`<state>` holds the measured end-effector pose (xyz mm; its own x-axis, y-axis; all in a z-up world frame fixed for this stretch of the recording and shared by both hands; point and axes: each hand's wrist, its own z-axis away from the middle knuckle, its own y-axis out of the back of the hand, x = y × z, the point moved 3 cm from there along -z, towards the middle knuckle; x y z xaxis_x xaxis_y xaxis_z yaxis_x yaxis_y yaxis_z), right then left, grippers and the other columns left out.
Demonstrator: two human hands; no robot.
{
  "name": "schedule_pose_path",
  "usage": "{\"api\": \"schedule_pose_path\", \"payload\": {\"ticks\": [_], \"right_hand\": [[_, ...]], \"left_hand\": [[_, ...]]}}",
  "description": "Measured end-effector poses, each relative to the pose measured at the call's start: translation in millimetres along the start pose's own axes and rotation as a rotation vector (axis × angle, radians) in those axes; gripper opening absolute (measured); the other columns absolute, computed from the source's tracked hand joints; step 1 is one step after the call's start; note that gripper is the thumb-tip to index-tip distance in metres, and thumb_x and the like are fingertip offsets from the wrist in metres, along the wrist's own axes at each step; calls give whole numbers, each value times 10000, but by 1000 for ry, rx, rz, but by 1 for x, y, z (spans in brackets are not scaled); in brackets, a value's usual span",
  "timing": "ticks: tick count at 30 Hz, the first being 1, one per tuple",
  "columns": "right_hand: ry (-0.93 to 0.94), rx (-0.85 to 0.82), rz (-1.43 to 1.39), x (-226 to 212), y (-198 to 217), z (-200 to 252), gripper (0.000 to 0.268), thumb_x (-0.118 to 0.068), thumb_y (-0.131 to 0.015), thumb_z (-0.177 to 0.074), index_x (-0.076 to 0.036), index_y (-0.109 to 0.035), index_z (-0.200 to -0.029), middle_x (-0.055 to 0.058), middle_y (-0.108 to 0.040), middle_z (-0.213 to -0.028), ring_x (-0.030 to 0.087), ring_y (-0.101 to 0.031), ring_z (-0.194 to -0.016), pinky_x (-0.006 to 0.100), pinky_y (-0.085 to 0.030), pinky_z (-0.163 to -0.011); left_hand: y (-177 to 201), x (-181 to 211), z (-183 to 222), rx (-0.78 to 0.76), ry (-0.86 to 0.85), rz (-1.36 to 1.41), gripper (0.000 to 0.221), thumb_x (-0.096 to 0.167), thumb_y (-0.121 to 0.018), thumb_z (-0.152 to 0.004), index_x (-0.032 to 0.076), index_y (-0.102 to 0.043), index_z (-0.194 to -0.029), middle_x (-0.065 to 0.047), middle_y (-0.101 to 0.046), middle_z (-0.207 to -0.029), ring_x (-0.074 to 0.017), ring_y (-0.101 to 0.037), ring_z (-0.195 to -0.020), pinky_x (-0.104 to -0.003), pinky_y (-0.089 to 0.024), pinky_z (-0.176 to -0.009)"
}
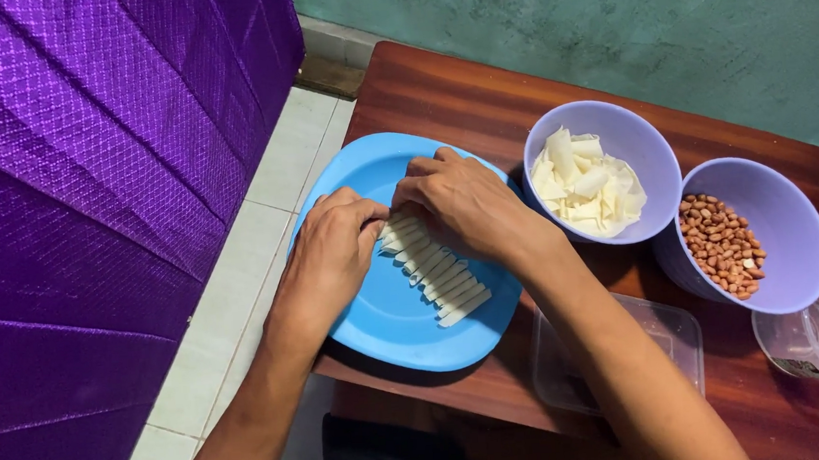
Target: Wrapping peanuts in small pieces of dough or paper to create snack sticks
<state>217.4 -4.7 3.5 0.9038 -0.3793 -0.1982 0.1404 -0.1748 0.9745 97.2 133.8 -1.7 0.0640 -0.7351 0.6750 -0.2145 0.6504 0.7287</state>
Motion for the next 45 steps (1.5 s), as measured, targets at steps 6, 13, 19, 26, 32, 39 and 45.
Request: {"api": "schedule_pose_path", "payload": {"ticks": [6,13,19,26,32,39,45], "right_hand": [[-41,-52,27,-6,2,-1,76,-203,-644,-963,-175,-713,-949,41,-646,-970,320,-609,-937,417,-523,-683],[-72,-95,-14,-15,17,3,100,-146,-623,-965,-158,-722,-975,38,-666,-1003,287,-629,-953,381,-528,-683],[-55,66,-59,-31,49,32,115,-47,-589,-940,-106,-683,-975,69,-646,-955,306,-632,-882,377,-539,-650],[-139,322,-291,3,111,102,275,-15,-558,-924,-73,-678,-1164,158,-659,-901,386,-665,-837,464,-552,-733],[-442,87,36,57,101,120,153,-171,-696,-882,-206,-714,-1029,72,-678,-934,352,-657,-944,503,-563,-779],[-421,70,-39,80,81,112,41,-140,-693,-860,-165,-710,-887,109,-624,-946,383,-627,-966,499,-542,-784],[-434,242,-434,46,130,136,75,-93,-631,-938,-91,-670,-1002,143,-710,-806,315,-691,-798,437,-558,-696]], "left_hand": [[8,6,2,-5,-11,22,190,58,-598,-968,57,-763,-1063,-150,-672,-894,-339,-667,-882,-435,-538,-793],[7,9,0,10,-30,-5,205,66,-586,-977,56,-755,-1091,-138,-663,-899,-334,-670,-891,-437,-543,-800],[7,21,0,49,-79,19,224,113,-576,-1001,80,-758,-1127,-119,-665,-906,-325,-663,-876,-428,-536,-799],[-8,86,-9,86,-319,91,189,143,-625,-982,97,-744,-1121,-112,-659,-938,-341,-637,-928,-433,-536,-847],[-26,118,-17,80,-387,96,161,132,-623,-986,114,-740,-1095,-78,-640,-918,-303,-625,-891,-401,-527,-833],[-29,121,-17,97,-387,86,173,149,-638,-985,136,-747,-1118,-63,-641,-926,-289,-630,-901,-399,-524,-841],[-28,142,-20,148,-485,334,377,151,-684,-981,65,-626,-1343,-126,-633,-1205,-316,-630,-1004,-367,-563,-788]]}}
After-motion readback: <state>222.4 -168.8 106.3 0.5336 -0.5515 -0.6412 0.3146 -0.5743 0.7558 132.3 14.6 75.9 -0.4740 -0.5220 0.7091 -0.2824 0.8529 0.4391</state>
